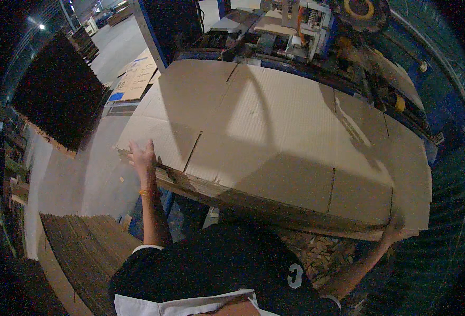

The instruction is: The person repeatedly picks up flat cardboard sheets from a stack and places them onto a conveyor or machine. The hands lift each sheet and set it down in a steady, repetitive cycle throughout the clip.

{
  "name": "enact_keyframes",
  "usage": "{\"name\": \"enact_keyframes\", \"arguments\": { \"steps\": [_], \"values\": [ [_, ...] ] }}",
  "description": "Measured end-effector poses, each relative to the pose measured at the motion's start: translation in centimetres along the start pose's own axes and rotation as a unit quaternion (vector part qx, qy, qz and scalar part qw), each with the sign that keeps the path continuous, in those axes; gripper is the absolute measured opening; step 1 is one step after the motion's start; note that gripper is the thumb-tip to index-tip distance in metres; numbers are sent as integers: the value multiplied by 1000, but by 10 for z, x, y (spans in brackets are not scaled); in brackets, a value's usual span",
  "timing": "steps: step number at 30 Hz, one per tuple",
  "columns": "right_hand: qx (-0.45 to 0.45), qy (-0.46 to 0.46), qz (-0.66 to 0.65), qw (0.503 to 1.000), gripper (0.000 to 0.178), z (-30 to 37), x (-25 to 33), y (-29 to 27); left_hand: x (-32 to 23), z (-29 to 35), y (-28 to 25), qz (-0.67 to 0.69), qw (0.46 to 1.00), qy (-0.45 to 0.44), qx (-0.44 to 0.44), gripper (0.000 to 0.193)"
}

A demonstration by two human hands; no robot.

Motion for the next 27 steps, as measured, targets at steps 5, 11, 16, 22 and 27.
{"name": "enact_keyframes", "arguments": {
  "steps": [5, 11, 16, 22, 27],
  "values": [
    [-169, 68, -358, 916, 59, 6, 22, -31, -61, 2, -11, 190, 980, 54, -11, 74],
    [-176, 314, -458, 813, 45, 7, 79, -55, -59, -1, -52, 196, 960, 116, -160, 64],
    [-183, 242, -458, 836, 47, -47, 117, -90, -6, -1, -55, 286, 943, -11, -170, 67],
    [2, 159, -500, 851, 54, -97, 187, -108, -6, -14, -33, 506, 851, -66, -122, 64],
    [-42, 97, -374, 921, 51, 16, 219, -158, -85, -22, -48, 799, 532, 184, 210, 53]
  ]
}}
Point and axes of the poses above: each hand's wrist, its own z-axis away from the middle knuckle, its own y-axis out of the palm, x = y × z, the point moved 10 cm from there along -z, towards the middle knuckle, and after that the axes turned 10 degrees about -x, right-handed, at the moved point
